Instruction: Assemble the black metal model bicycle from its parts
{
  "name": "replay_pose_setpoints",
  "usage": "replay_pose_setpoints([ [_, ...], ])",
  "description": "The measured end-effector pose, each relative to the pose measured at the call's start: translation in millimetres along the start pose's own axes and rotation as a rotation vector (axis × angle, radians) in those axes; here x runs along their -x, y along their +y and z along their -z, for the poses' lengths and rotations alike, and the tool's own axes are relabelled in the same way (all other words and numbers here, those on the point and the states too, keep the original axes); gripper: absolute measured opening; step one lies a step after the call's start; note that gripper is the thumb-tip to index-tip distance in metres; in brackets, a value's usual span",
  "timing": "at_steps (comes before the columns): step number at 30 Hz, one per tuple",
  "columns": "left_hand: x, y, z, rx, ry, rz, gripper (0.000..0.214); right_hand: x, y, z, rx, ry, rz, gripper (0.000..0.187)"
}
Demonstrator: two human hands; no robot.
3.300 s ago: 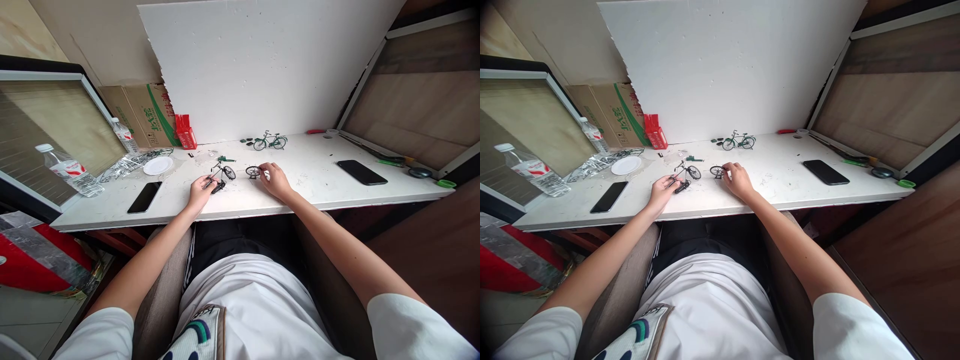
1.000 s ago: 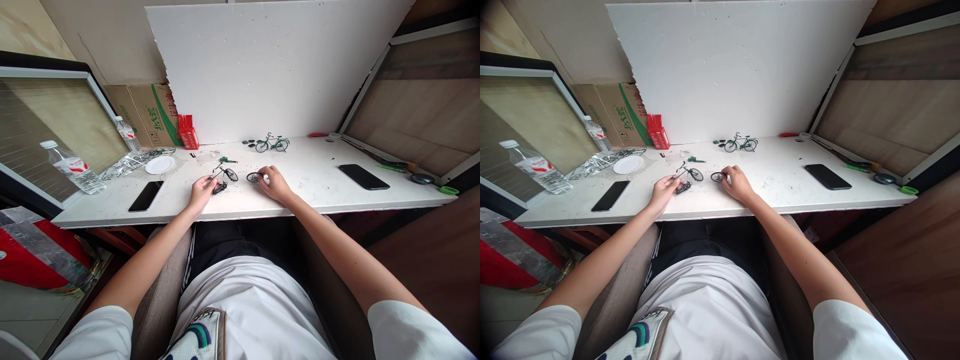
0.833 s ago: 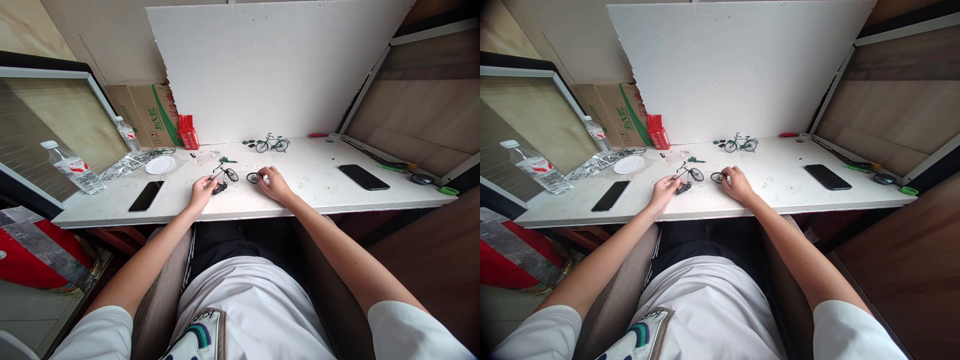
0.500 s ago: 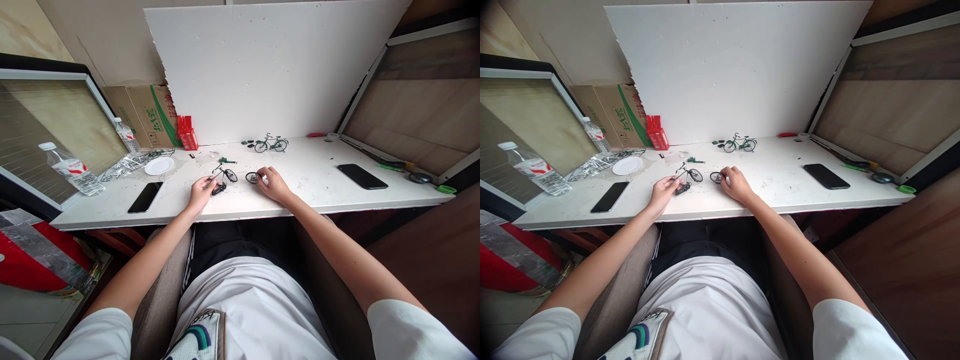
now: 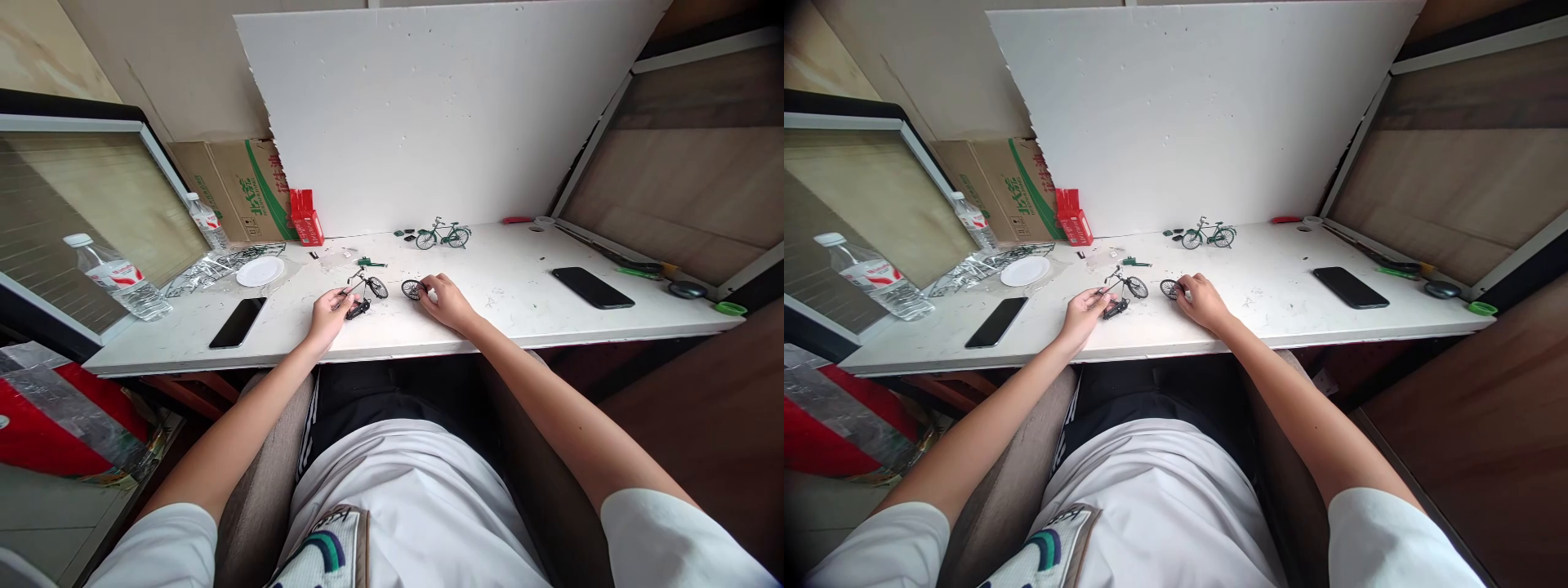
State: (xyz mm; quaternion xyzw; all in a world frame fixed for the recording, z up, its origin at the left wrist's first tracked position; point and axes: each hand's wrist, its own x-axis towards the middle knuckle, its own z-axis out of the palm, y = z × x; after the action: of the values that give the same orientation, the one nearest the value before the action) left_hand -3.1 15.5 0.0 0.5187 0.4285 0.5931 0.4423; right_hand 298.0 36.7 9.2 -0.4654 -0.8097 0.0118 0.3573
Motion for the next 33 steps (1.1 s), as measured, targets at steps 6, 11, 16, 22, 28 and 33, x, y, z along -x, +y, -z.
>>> replay_pose_setpoints([
  [6,0.2,0.3,-0.6,0.0,0.006,0.008,0.059,0.9,0.9,0.2,-0.028,-0.029,0.012,0.014],
  [11,0.4,0.3,-0.2,-0.004,0.004,-0.003,0.059,0.8,0.3,1.1,-0.023,-0.038,0.013,0.011],
  [16,-0.1,-1.0,0.1,0.002,0.0,-0.018,0.057,0.7,-0.7,1.6,-0.02,-0.04,0.01,0.013],
  [22,0.6,0.9,0.1,-0.004,-0.041,-0.108,0.05,0.1,4.2,-3.3,0.077,0.001,0.002,0.025],
  [28,4.5,3.5,0.3,-0.032,-0.199,-0.148,0.044,-0.9,6.6,-4.8,0.059,0.068,-0.039,0.022],
  [33,7.4,5.8,-1.9,-0.038,-0.202,-0.127,0.043,0.2,2.4,-1.6,-0.017,0.026,0.008,0.024],
])
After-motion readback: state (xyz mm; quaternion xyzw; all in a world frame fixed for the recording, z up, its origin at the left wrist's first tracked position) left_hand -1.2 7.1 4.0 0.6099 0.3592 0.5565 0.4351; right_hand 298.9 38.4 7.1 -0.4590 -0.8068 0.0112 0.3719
